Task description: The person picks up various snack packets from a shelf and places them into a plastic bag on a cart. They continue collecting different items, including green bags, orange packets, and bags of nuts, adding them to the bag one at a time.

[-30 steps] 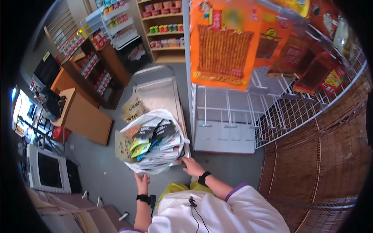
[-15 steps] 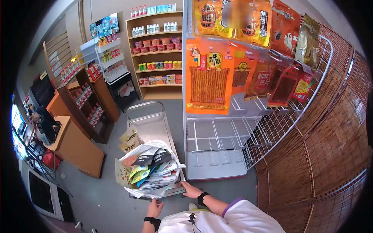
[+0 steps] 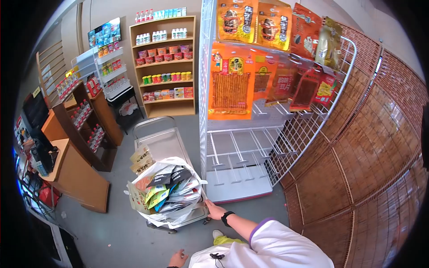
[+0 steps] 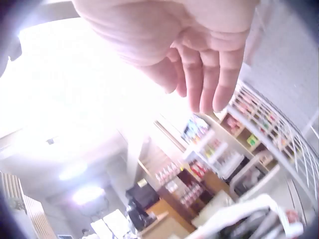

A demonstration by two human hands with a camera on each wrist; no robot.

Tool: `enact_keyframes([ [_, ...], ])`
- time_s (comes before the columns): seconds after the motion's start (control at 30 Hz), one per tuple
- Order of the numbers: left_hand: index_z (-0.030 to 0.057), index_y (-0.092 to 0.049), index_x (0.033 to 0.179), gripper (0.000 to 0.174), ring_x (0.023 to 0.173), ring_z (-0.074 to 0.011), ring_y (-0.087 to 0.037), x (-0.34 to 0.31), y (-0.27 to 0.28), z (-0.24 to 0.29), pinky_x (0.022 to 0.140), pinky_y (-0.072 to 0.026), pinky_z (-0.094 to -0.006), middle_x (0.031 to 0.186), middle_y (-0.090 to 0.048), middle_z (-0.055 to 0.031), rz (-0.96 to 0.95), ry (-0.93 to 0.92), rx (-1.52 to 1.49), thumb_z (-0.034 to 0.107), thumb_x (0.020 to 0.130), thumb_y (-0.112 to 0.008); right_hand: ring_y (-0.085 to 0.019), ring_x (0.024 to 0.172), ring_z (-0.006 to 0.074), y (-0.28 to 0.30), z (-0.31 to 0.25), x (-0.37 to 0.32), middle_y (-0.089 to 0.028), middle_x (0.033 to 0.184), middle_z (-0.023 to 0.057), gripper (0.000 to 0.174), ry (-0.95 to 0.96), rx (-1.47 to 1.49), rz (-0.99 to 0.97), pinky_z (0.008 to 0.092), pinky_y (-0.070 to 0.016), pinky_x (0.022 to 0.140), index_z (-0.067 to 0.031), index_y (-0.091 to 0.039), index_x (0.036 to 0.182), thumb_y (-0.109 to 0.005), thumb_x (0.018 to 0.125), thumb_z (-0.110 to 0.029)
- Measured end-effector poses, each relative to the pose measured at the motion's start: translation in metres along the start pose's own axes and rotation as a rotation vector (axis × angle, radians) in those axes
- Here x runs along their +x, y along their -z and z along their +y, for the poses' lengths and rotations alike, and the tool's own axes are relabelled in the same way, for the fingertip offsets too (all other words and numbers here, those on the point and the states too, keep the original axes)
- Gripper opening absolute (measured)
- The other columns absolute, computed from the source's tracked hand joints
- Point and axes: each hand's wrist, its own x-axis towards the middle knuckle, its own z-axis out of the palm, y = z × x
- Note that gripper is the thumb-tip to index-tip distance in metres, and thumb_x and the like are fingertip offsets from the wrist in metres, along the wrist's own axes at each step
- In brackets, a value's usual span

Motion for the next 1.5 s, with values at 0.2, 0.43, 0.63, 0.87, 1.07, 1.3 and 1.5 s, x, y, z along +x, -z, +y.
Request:
enact_keyframes([
  [0.2, 0.0101, -0.048, 0.126, 0.044, 0.098, -0.0405, -0.057, 0.001, -0.002, -0.016, 0.082, -0.0454, -0.0468, 0.105, -0.061, -0.0237, -0.107, -0.007, 0.106, 0.031, 0.088, -0.052, -0.043, 0.121, 0.0381, -0.001, -0.004, 0.005, -0.024, 0.143, 0.0192, 0.078, -0.079, -0.019, -0.024, 0.0410, -0.0410, 0.098, -0.0023, -0.020, 0.135, -0.068, 0.074, -0.008],
  [0.43, 0.0111, -0.046, 0.129, 0.046, 0.099, -0.0401, -0.057, 0.005, -0.003, -0.029, 0.083, -0.0456, -0.0461, 0.107, -0.061, -0.0220, -0.024, -0.071, 0.028, 0.033, 0.089, -0.051, -0.046, 0.119, 0.0370, 0.003, -0.009, 0.006, -0.023, 0.144, 0.0182, 0.080, -0.102, -0.099, -0.074, 0.0414, -0.0429, 0.096, -0.0025, -0.020, 0.137, -0.068, 0.073, -0.010],
  [0.63, 0.0123, -0.045, 0.129, 0.046, 0.099, -0.0381, -0.057, -0.013, 0.003, -0.017, 0.083, -0.0459, -0.0453, 0.108, -0.061, -0.0190, 0.018, 0.011, 0.071, 0.034, 0.089, -0.052, -0.052, 0.111, 0.0353, 0.035, 0.003, 0.025, -0.057, 0.114, 0.0203, 0.053, 0.109, -0.045, -0.161, 0.0431, -0.0439, 0.091, -0.0031, -0.041, 0.123, -0.064, 0.078, -0.019],
  [0.87, 0.0118, -0.049, 0.126, 0.043, 0.096, -0.0375, -0.058, -0.015, 0.006, 0.030, 0.081, -0.0465, -0.0450, 0.104, -0.063, -0.0182, 0.119, 0.076, 0.024, 0.033, 0.088, -0.052, -0.060, 0.090, 0.0150, 0.242, -0.067, -0.026, -0.065, 0.098, 0.0072, 0.022, 0.463, 0.586, 0.637, 0.0291, -0.0478, 0.078, -0.0028, -0.059, 0.107, -0.058, 0.088, -0.015],
  [1.07, 0.0077, -0.056, 0.117, 0.044, 0.085, -0.0297, -0.064, 0.049, 0.000, 0.077, 0.077, -0.0508, -0.0396, 0.100, -0.065, -0.0153, 0.163, 0.010, 0.048, 0.028, 0.079, -0.065, -0.056, 0.090, 0.0136, 0.419, -0.072, -0.034, -0.058, 0.101, 0.0053, 0.026, 0.639, 0.545, 1.178, 0.0271, -0.0474, 0.078, -0.0025, -0.053, 0.109, -0.063, 0.084, -0.006],
  [1.3, 0.0059, -0.055, 0.119, 0.043, 0.086, -0.0282, -0.065, 0.068, -0.011, 0.163, 0.076, -0.0516, -0.0371, 0.097, -0.066, -0.0145, 0.205, -0.115, -0.035, 0.024, 0.081, -0.064, -0.055, 0.105, 0.0206, 0.473, -0.083, 0.009, -0.055, 0.118, 0.0128, 0.043, 0.628, 0.708, 0.966, 0.0335, -0.0471, 0.085, 0.0001, -0.049, 0.115, -0.070, 0.078, -0.009],
  [1.5, 0.0076, -0.055, 0.120, 0.044, 0.088, -0.0280, -0.065, 0.050, -0.031, 0.147, 0.077, -0.0512, -0.0370, 0.098, -0.066, -0.0133, 0.156, 0.001, 0.051, 0.029, 0.082, -0.062, -0.062, 0.090, 0.0215, 0.486, -0.085, 0.038, -0.064, 0.098, 0.0117, 0.039, 0.634, 0.589, 0.989, 0.0338, -0.0468, 0.081, 0.0010, -0.053, 0.107, -0.071, 0.074, -0.008],
])
